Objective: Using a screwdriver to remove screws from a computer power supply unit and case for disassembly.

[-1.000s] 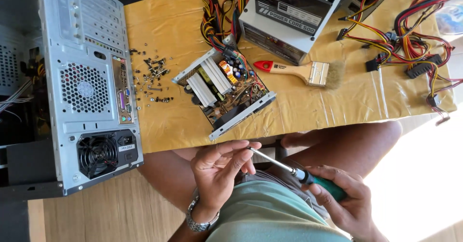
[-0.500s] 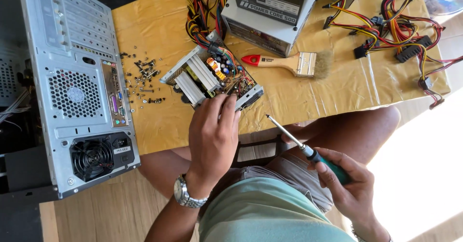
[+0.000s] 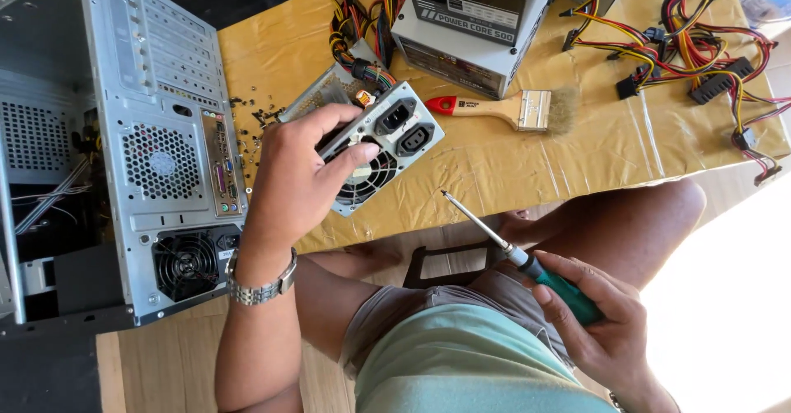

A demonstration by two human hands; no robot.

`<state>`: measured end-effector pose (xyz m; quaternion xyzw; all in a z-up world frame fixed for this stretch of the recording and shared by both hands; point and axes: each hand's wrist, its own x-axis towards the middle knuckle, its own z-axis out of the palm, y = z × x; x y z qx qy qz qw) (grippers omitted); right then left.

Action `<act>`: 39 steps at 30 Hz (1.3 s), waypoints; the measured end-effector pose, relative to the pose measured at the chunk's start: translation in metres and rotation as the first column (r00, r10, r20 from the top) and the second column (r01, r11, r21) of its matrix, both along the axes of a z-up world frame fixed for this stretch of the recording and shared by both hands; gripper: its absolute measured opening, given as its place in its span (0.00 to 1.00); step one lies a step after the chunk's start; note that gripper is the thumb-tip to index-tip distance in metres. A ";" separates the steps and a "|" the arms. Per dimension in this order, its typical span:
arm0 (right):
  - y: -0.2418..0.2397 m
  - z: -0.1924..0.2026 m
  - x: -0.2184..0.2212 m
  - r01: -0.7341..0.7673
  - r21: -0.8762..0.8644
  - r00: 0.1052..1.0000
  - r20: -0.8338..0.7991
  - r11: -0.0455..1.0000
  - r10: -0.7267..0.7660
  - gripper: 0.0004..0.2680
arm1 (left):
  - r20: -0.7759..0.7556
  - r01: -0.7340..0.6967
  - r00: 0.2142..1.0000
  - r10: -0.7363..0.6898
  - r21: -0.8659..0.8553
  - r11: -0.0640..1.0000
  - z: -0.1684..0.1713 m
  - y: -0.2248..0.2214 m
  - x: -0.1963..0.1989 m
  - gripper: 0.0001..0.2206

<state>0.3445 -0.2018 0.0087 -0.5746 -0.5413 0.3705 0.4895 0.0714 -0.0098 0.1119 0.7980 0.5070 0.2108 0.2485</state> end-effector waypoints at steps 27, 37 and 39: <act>0.037 0.021 -0.029 -0.095 0.177 0.980 0.188 0.980 0.061 0.13 | 0.042 0.041 0.998 -0.048 0.157 0.987 -0.034 -0.015 0.011 0.10; 0.029 0.010 -0.033 -0.022 0.178 0.918 0.394 0.984 -0.051 0.12 | -0.019 0.121 0.993 -0.120 0.147 0.982 -0.058 -0.022 0.021 0.09; 0.027 -0.001 -0.029 0.019 0.158 0.922 0.380 0.987 -0.079 0.12 | -0.072 0.162 0.985 -0.154 0.107 0.981 -0.065 -0.022 0.023 0.08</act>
